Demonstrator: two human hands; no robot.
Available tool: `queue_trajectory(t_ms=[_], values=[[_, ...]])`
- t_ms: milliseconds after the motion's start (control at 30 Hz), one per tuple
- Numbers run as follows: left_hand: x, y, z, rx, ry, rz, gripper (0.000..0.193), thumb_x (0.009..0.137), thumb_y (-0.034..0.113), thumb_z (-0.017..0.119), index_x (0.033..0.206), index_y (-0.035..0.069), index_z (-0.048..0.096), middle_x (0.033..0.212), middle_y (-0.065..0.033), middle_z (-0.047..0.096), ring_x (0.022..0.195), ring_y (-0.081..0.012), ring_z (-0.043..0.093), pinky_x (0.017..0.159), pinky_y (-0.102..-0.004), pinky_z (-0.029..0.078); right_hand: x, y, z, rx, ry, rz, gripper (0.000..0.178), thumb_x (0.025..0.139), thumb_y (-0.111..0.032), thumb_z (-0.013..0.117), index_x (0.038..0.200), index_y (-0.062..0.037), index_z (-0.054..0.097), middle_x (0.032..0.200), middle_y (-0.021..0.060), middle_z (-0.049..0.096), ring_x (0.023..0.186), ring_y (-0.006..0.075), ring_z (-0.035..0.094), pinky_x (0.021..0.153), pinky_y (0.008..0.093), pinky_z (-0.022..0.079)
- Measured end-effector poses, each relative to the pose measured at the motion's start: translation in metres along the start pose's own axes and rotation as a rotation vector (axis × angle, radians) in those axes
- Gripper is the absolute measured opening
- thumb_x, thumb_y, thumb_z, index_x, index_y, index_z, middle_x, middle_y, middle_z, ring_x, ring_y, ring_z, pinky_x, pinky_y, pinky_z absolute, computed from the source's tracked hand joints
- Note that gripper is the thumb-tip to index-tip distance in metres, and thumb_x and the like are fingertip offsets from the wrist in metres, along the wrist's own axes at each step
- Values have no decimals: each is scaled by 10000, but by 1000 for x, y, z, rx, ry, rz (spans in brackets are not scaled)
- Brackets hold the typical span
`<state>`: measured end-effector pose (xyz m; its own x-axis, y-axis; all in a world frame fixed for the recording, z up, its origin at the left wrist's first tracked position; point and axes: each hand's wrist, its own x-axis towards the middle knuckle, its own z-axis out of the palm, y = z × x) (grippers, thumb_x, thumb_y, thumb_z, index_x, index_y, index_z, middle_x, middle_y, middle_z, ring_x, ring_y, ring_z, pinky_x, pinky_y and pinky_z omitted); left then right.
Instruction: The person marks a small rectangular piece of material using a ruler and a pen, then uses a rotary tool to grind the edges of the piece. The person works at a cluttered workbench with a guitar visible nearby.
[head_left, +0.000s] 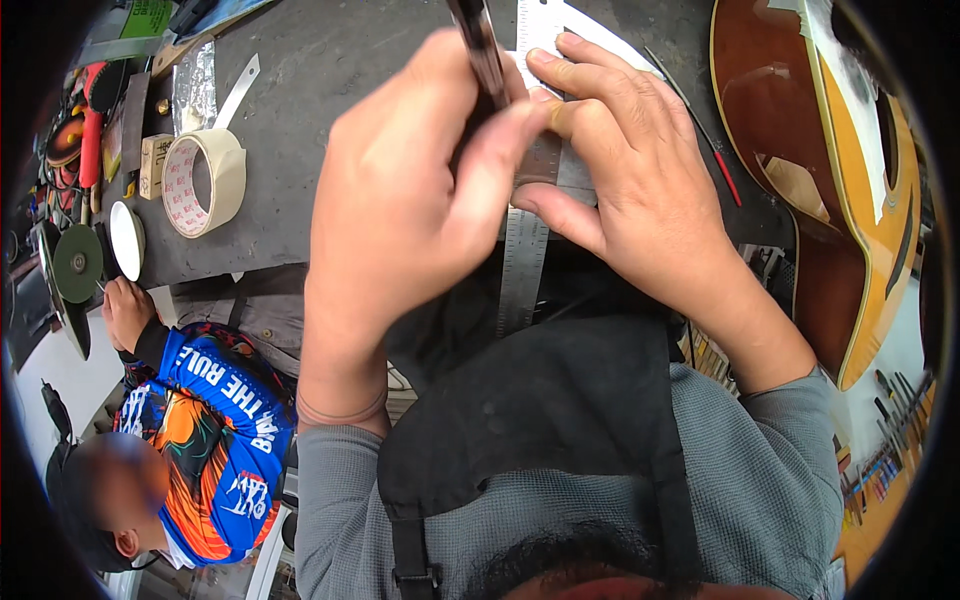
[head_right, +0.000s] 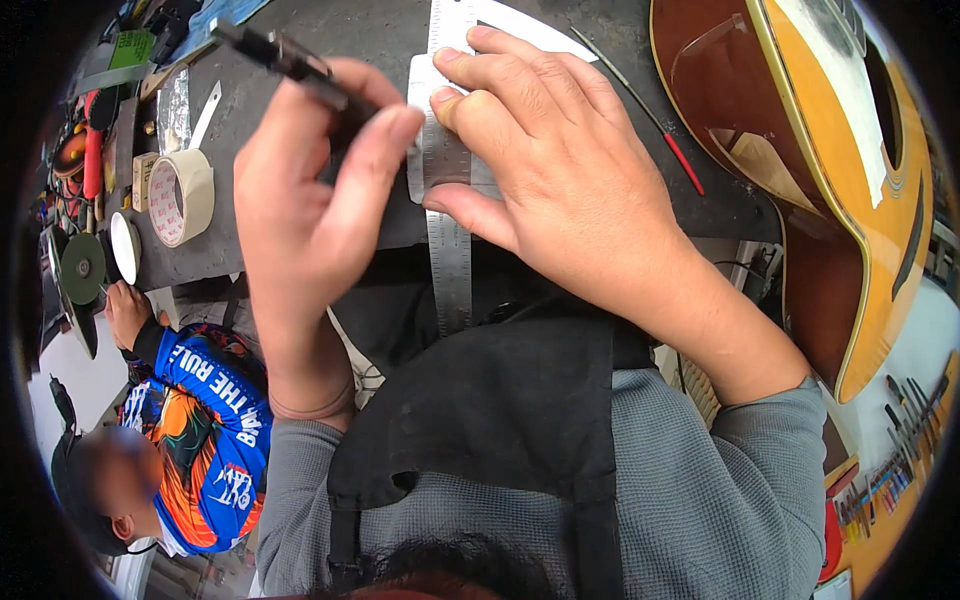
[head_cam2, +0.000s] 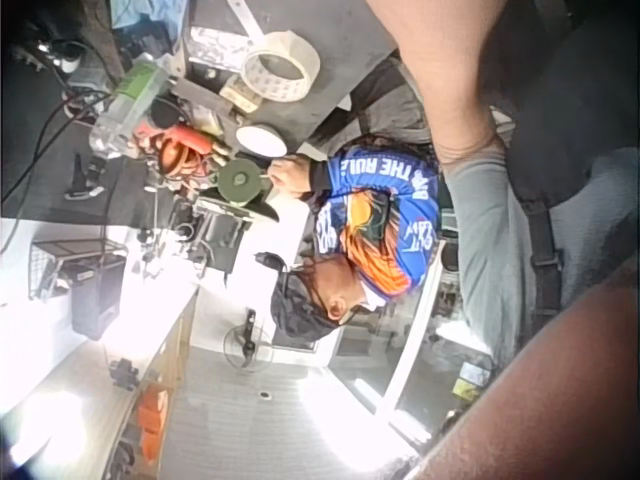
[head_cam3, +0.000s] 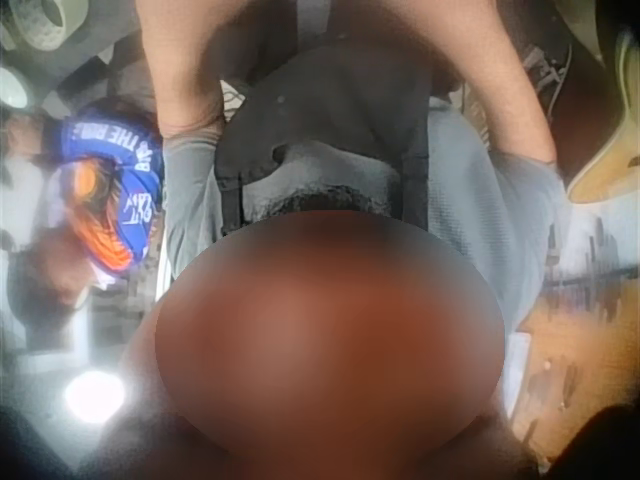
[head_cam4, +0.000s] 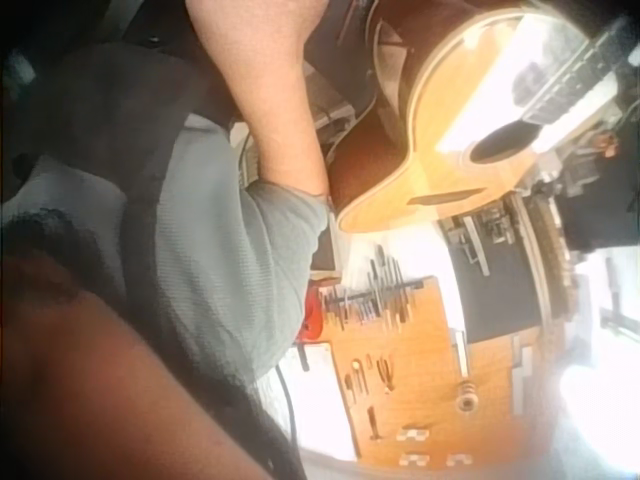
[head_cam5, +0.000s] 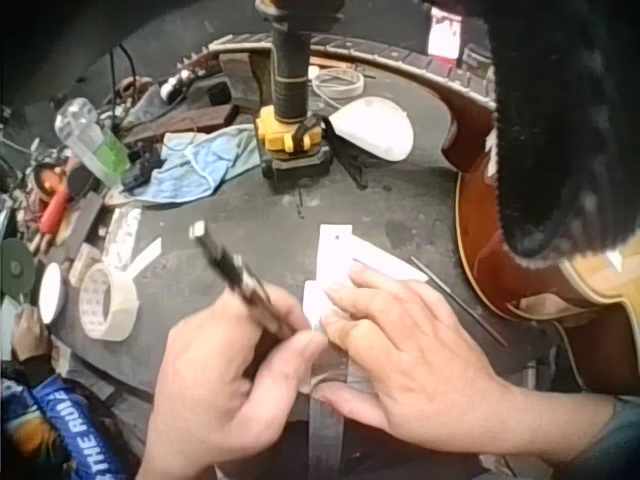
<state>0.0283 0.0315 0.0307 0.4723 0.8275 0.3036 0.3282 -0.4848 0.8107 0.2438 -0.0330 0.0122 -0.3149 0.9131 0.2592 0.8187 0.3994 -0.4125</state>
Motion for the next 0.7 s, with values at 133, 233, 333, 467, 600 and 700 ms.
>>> queue_trajectory(t_ms=[133,233,333,467,600,700], values=[[11,-2,2,-142,35,-156,107,1083,20,799,1146,-25,725,913,-11,732,816,-61,646,728,-232,504,0,0,-1,7,-1,2,642,856,-345,956,1377,-95,676,1670,99,625,1626,382,525,1303,602,417],[7,-9,2,-175,24,-133,108,1096,22,785,1166,-22,714,957,-19,742,833,-68,664,749,-238,524,1,1,-1,10,-3,-8,653,860,-357,958,1387,-94,678,1670,102,622,1626,381,523,1306,603,413],[18,-15,3,-159,20,-173,126,1098,47,778,1179,-26,715,955,-65,752,810,-110,689,729,-267,549,0,1,0,4,-4,-4,673,862,-368,959,1408,-92,681,1658,107,624,1617,381,528,1307,603,412],[32,-9,8,-143,77,-191,115,1064,41,768,1116,-36,699,865,-118,744,755,-131,675,689,-311,535,0,1,0,0,-3,-2,700,857,-375,964,1433,-90,685,1628,113,633,1605,382,534,1307,601,412],[25,-12,11,-135,69,-161,113,1058,21,764,1111,-47,690,859,-120,737,758,-126,672,691,-311,539,0,2,0,11,-6,1,703,856,-375,965,1432,-87,683,1633,112,631,1608,380,532,1307,598,413],[36,-3,10,-132,74,-204,102,1065,14,760,1102,-50,689,862,-107,742,758,-122,671,689,-303,538,1,1,0,5,-17,3,705,857,-374,964,1435,-86,679,1644,109,628,1608,379,532,1308,598,411]])
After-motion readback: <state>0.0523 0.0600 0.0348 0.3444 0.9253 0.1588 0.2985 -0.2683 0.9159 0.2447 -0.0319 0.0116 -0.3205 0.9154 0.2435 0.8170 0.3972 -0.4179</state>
